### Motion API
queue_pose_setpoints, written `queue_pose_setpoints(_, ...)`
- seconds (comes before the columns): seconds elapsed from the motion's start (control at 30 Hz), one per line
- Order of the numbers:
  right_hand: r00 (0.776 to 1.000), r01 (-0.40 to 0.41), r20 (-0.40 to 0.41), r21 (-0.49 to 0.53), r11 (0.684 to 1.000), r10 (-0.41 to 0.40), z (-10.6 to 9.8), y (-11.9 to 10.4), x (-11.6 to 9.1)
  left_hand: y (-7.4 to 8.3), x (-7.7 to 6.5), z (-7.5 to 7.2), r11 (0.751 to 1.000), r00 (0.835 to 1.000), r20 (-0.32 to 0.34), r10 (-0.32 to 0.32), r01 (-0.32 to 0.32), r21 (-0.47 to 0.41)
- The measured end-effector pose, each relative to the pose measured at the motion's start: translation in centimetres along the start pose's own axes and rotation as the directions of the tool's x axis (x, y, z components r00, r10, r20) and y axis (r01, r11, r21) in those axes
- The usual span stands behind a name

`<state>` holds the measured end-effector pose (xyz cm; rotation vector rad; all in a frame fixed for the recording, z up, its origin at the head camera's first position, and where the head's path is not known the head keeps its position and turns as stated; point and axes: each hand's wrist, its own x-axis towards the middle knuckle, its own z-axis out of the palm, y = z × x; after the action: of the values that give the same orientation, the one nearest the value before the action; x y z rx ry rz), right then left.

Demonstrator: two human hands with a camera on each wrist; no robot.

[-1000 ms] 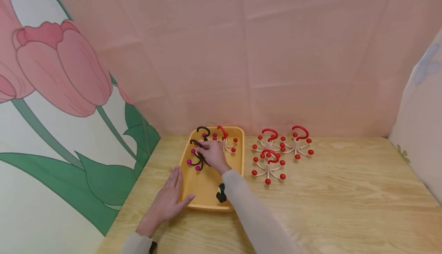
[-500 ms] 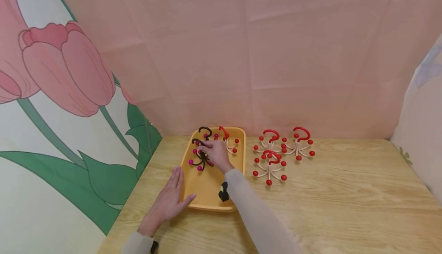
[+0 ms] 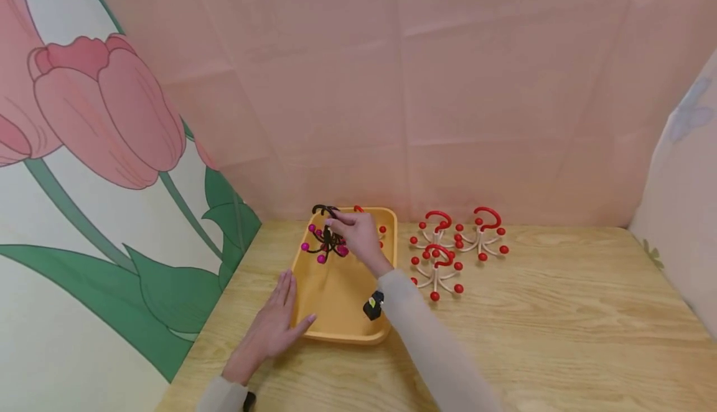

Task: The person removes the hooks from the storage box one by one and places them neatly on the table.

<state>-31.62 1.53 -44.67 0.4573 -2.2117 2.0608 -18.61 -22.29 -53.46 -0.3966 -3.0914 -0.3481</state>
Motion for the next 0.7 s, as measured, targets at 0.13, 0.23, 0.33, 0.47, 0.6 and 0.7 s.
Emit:
queue_pose_setpoints(0.13,0.999,0.027,-0.023,0.081,0.996,-0.026,-1.4,-1.3,-0.2,0.0,-0.1,0.0,1.000,1.000,-0.008,0.008,-0.008,-0.012)
queue_pose_setpoints(0.23,0.998,0.051,-0.033,0.146,0.988,-0.046,-2.7,-2.3,-0.4,0.0,-0.2,0.0,1.000,1.000,-0.024,0.020,-0.020,-0.021)
queue_pose_setpoints(0.33,0.998,0.061,-0.015,0.167,0.984,-0.059,-4.1,-3.5,-0.9,-0.1,-0.2,0.0,1.000,1.000,-0.021,0.019,-0.019,-0.021)
queue_pose_setpoints(0.47,0.999,0.028,0.023,0.179,0.983,-0.033,-6.3,-5.1,-2.1,-0.2,-0.3,0.2,0.999,1.000,-0.018,0.025,-0.026,-0.030)
queue_pose_setpoints(0.6,0.999,0.007,0.036,0.172,0.985,-0.013,-8.5,-6.6,-3.2,-0.4,-0.3,0.2,0.999,0.999,-0.023,0.034,-0.035,-0.025)
queue_pose_setpoints(0.7,0.999,0.022,0.031,0.164,0.986,-0.027,-10.2,-7.3,-3.9,-0.4,-0.3,0.0,0.999,0.999,-0.023,0.031,-0.032,-0.025)
